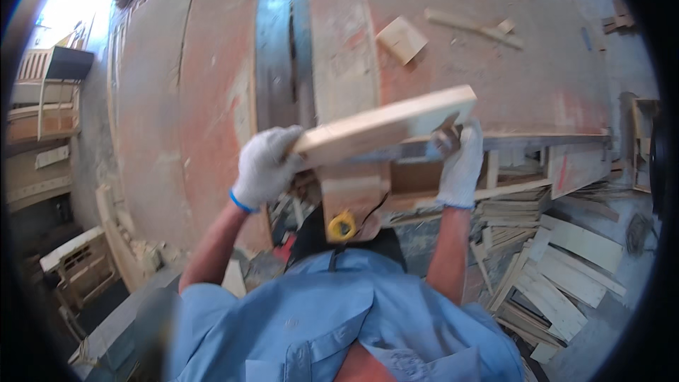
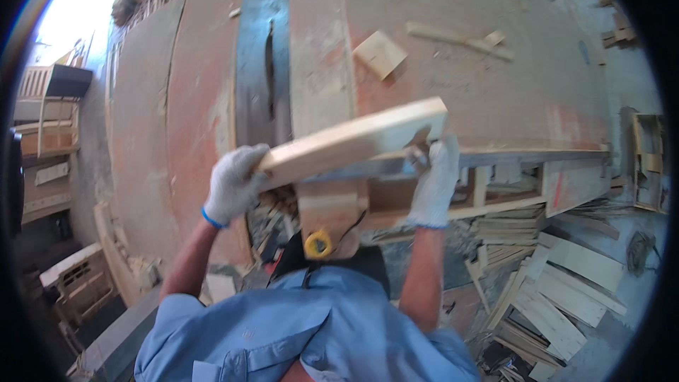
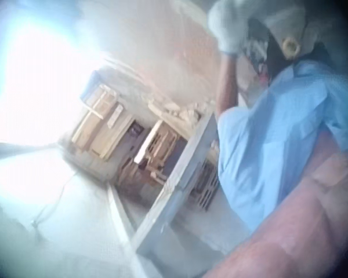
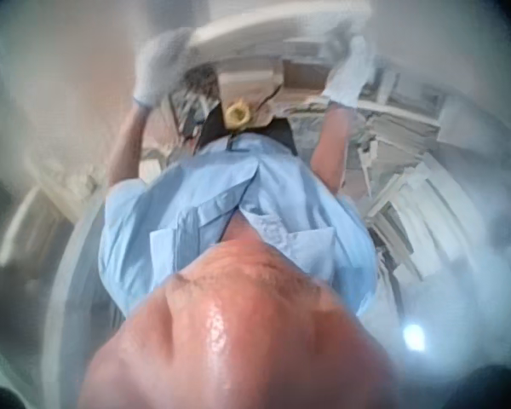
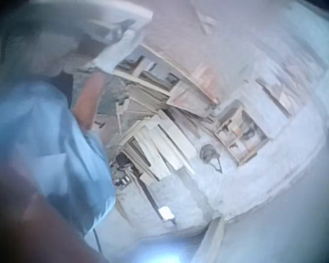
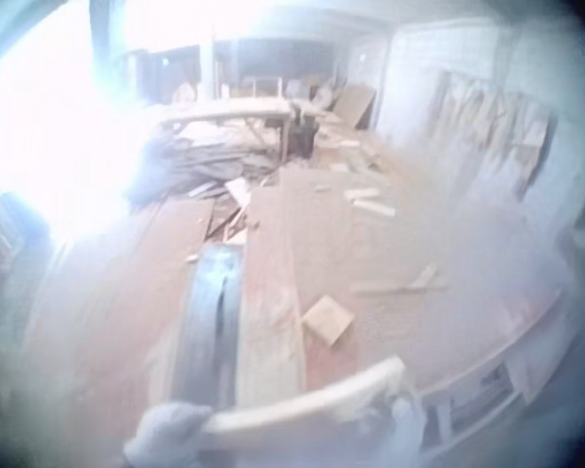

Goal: The person measures and marks a wooden plank, cuts it with a table saw, and then assembles a wooden frame by attaching smaller pieces using a nail gun. The person also picks up wood scraps and connects an air hose to the nail gun.

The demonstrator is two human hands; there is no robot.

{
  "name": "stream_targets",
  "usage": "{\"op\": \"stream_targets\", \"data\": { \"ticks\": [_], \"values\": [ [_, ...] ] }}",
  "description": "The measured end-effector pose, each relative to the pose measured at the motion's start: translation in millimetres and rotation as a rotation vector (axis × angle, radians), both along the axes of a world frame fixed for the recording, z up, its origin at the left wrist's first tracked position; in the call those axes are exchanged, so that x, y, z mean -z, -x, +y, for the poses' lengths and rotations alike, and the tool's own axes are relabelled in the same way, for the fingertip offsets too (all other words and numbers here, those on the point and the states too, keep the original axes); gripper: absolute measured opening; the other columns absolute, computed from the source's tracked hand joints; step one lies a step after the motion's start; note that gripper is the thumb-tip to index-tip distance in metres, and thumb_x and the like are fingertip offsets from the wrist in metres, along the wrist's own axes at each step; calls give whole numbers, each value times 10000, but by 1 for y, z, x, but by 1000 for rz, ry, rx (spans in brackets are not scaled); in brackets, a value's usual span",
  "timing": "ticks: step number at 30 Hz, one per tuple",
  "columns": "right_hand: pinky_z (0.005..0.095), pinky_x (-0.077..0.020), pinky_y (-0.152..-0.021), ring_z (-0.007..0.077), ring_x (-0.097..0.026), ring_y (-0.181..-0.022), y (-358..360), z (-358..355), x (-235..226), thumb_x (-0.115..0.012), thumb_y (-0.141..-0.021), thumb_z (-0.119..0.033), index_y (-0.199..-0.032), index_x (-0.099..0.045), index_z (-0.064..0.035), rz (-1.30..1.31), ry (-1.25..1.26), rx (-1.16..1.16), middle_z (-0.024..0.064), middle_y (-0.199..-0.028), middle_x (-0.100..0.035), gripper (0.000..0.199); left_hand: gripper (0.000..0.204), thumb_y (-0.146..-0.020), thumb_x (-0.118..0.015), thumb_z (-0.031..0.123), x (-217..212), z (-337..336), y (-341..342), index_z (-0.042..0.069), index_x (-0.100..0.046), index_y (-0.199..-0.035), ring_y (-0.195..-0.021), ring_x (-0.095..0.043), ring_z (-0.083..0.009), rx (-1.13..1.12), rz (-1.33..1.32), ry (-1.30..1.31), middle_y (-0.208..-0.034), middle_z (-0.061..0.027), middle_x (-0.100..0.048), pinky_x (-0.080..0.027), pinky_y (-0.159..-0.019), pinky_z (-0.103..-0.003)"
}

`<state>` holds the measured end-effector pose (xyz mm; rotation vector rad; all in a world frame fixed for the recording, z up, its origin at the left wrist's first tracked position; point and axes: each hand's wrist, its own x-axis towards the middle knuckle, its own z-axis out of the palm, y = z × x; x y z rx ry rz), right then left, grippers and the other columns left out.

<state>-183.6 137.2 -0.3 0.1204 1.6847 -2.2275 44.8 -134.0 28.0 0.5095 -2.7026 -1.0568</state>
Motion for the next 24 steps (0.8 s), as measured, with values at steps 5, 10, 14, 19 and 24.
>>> {"op": "stream_targets", "data": {
  "ticks": [5, 10, 14, 19, 24],
  "values": [
    [348, -551, -888, 181, -625, -1003, -27, -24, 48, -626, -995, -248, -1285, -624, 24, -238, -68, -331, 79, -1158, -646, 398, 390, -889, -711, 176, 24, -86, -72, -15, -689, -1228, -965, -640, -114, -146, -242, -513, -1036, -57, -719, -531, -885, -307],
    [328, -509, -923, 238, -655, -1005, -57, -81, 54, -634, -972, -275, -1207, -666, 17, 158, -404, -578, 106, -1110, -698, 376, 413, -898, -684, 199, 34, -167, -97, 5, -679, -1263, -1012, -652, -145, -95, -525, -546, -1109, -77, -722, -517, -936, -317],
    [403, -482, -976, 347, -624, -1092, -72, -110, 38, -627, -899, -388, -1160, -689, -61, 495, -813, -828, 181, -1198, -673, 424, 546, -879, -696, 238, 50, -201, -104, 46, -597, -1381, -1202, -636, -278, -110, -561, 2, -1329, -168, -654, -476, -1047, -372],
    [459, -476, -984, 342, -625, -1115, -86, -118, 69, -628, -873, -388, -1129, -690, -45, 840, -932, -670, 155, -1127, -697, 432, 785, -811, -753, 346, 68, -132, -78, 61, -467, -1484, -1430, -414, -374, -23, -525, 317, -1512, -236, -465, -320, -1195, -437],
    [462, -479, -937, 319, -639, -1064, -91, -121, 56, -616, -870, -379, -1104, -688, -59, 870, -1001, -835, 129, -1090, -710, 402, 878, -753, -779, 322, 72, -100, -71, 92, -401, -1512, -1452, -334, -424, 144, -522, 552, -1538, -270, -382, -252, -1202, -556]
  ]
}}
